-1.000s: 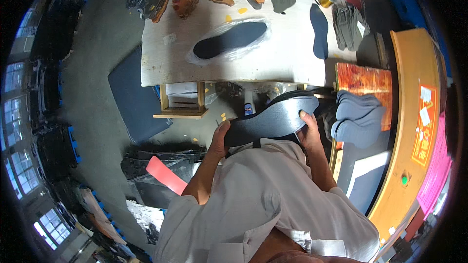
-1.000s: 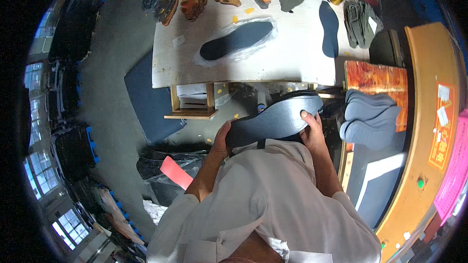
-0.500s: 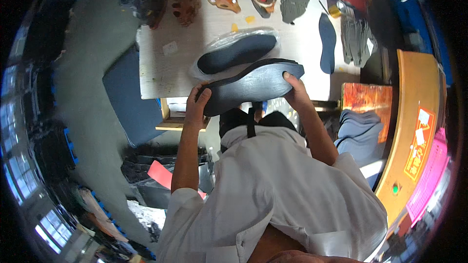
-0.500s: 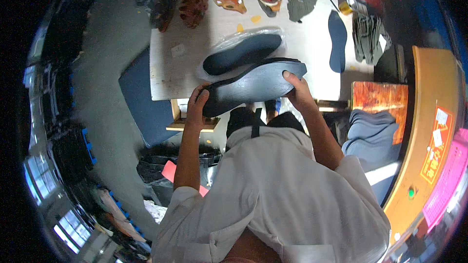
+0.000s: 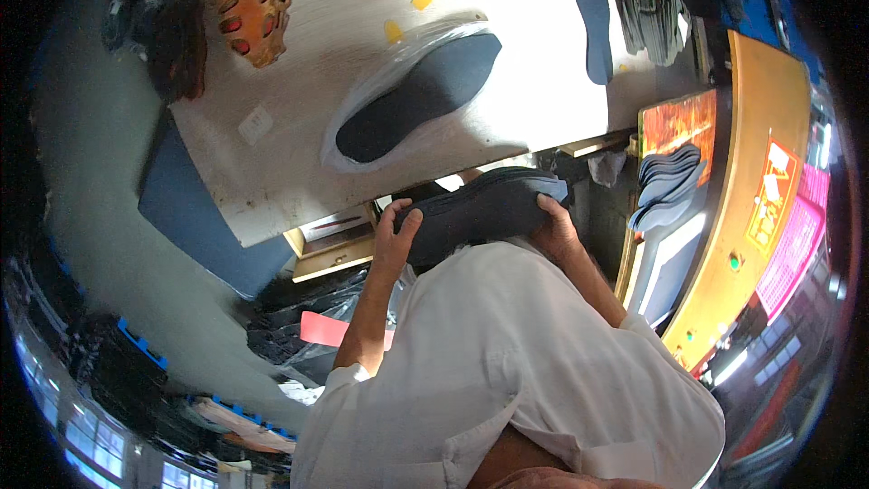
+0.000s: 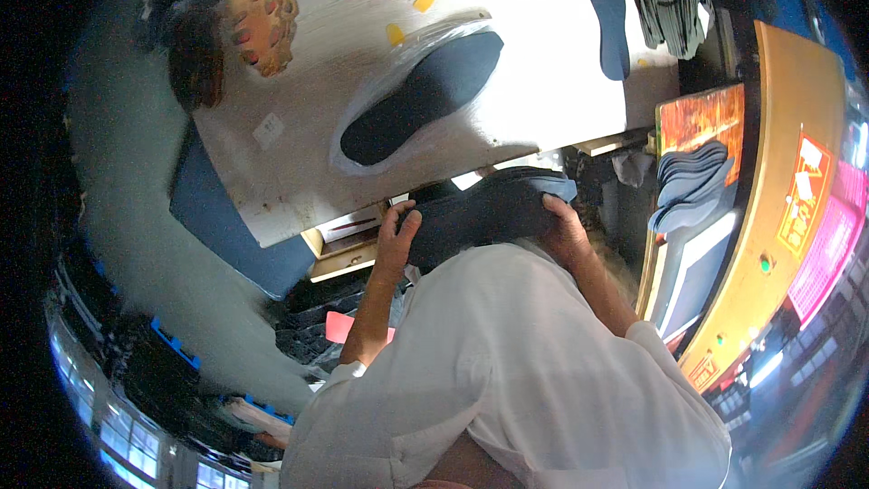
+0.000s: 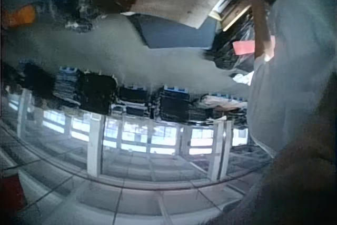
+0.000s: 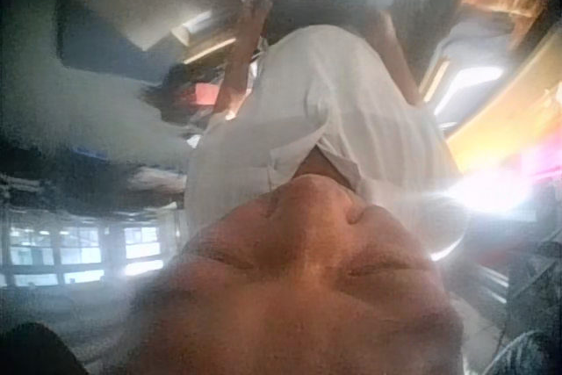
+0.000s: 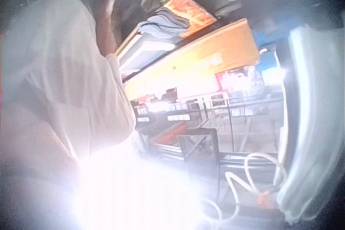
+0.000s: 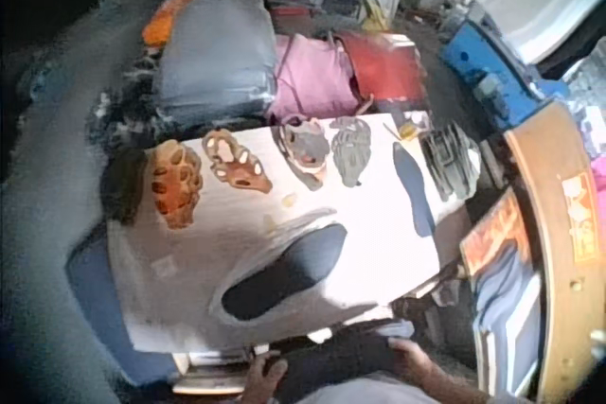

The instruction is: The person stacks gray shoe insoles on a workbench, then places them into clear plastic bags and seals them. The person repeats this process for multiple insoles, moving between the workbench and a nearby table to gather and pack the items.

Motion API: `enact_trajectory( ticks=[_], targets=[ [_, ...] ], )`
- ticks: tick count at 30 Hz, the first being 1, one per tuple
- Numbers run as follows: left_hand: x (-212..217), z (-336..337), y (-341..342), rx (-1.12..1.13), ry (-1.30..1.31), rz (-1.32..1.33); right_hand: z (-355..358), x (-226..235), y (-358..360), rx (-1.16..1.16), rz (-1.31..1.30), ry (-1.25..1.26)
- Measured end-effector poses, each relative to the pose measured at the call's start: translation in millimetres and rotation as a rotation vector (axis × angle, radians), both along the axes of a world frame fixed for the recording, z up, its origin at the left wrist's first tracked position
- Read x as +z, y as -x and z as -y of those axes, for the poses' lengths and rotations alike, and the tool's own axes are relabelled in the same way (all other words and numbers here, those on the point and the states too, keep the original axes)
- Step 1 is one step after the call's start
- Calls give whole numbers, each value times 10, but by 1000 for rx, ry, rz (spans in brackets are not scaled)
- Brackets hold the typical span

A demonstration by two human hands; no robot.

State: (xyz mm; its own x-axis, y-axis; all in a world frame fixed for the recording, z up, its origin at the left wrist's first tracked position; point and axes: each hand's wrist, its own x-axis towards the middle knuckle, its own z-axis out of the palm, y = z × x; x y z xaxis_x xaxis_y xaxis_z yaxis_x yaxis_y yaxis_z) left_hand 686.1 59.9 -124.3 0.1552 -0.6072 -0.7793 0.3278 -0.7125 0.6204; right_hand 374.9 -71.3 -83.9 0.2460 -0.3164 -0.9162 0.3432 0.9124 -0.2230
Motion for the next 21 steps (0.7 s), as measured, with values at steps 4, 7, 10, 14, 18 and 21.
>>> enact_trajectory(
  ticks=[4, 7, 10, 14, 18, 21],
  targets=[
    [-34, 118, -161, -99, -12, 88, -106, 28, -100, -68, -99, -62],
    [-57, 197, -239, -101, 7, 18, -155, 11, -168, -93, -75, -3],
    [-81, 238, -285, -156, 4, 23, -201, -1, -213, -109, -63, 17],
    [-24, 196, -350, -191, 66, 80, -165, 25, -274, -87, 18, 55],
    [176, 120, -477, -85, 128, 148, 192, 109, -456, 36, -169, 177],
    [276, 208, -641, 44, 148, 167, 695, 105, -778, 192, -116, 438]
  ],
)
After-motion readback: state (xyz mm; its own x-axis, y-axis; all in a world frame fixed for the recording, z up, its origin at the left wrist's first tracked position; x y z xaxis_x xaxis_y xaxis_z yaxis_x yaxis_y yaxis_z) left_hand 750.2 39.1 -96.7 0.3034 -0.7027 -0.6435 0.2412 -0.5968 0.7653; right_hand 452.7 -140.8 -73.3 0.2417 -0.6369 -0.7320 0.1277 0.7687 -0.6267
